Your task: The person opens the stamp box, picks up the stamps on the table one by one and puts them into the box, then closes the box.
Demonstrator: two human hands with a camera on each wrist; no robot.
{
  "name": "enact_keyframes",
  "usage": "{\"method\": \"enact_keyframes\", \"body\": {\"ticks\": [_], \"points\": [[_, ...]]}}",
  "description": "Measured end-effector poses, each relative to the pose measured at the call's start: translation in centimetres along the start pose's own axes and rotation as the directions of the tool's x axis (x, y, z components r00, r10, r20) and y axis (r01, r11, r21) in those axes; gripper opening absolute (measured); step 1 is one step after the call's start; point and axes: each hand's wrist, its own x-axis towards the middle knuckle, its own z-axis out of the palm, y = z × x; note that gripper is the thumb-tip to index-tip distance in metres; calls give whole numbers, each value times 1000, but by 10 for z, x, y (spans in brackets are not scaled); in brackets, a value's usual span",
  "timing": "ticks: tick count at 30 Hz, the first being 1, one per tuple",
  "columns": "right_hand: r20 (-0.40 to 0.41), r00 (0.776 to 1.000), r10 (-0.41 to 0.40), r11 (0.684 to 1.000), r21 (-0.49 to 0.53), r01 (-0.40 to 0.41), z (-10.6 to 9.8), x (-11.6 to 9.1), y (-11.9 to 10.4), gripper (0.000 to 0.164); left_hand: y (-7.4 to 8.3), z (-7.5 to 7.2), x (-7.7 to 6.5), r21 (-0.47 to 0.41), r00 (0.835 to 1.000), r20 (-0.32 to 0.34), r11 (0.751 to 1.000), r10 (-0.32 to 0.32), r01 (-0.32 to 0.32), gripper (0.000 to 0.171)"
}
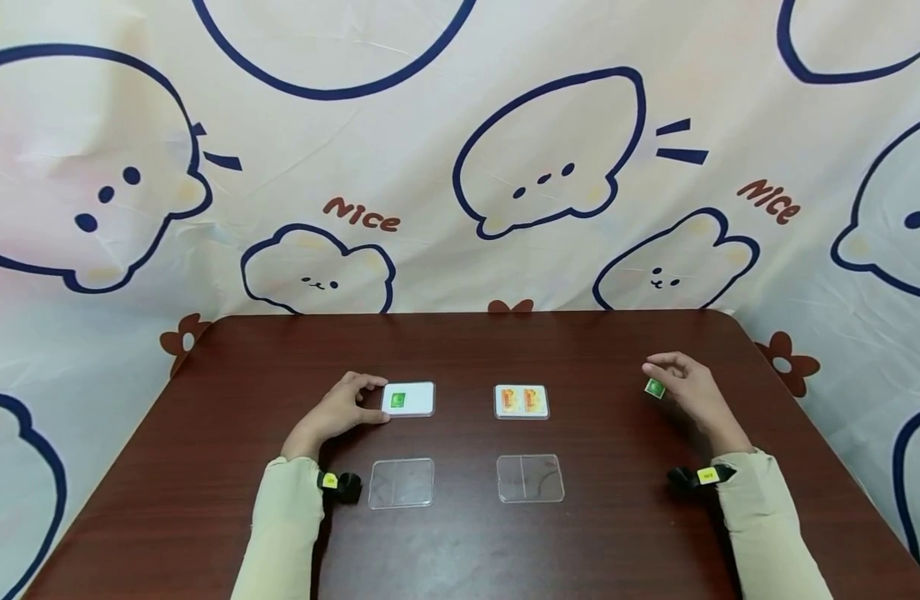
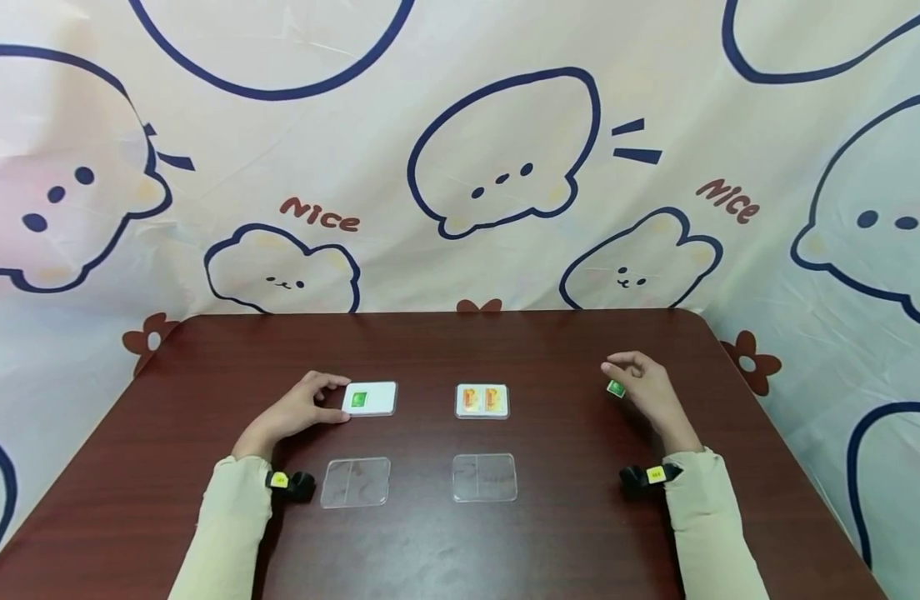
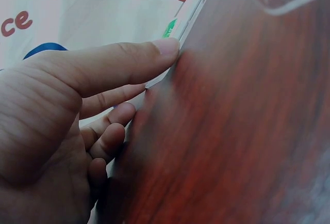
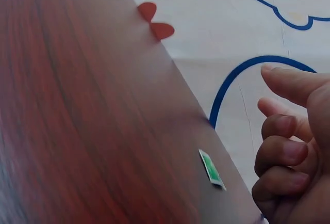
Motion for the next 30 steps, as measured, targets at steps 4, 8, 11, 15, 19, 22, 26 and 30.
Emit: {"method": "enact_keyframes", "body": {"ticks": [4, 8, 11, 15, 19, 22, 26, 30], "points": [[15, 1000, 14, 999, -47, -13, -2, 2, 9, 57, 1, 1, 0, 2, 1000, 2, 1000, 1, -1, 58], [33, 999, 10, 998, -67, -8, -4, 1, 13, 56, 1, 1, 1, 6, 1000, 3, 1000, 7, -7, 58], [42, 999, 8, 996, -94, -4, -7, 0, 16, 56, 1, 0, 1, 3, 1000, 5, 1000, 10, -10, 57], [57, 998, 15, 993, -120, -8, -10, -1, 21, 55, 0, 0, 0, 1, 1000, 5, 1000, 11, -11, 58], [58, 998, 37, 990, -134, -29, -12, -1, 24, 55, 0, -1, 0, 8, 1000, 3, 1000, 9, -9, 58], [50, 997, 53, 987, -157, -44, -13, 0, 26, 55, 0, -1, 0, 11, 1000, 1, 1000, 8, -8, 58], [47, 997, 64, 979, -198, -54, -11, 0, 26, 56, -1, -1, 0, 10, 1000, 0, 1000, 10, -10, 58], [54, 997, 61, 968, -246, -46, -9, -2, 24, 56, -1, -1, 0, 6, 1000, 2, 1000, 7, -7, 58]]}}
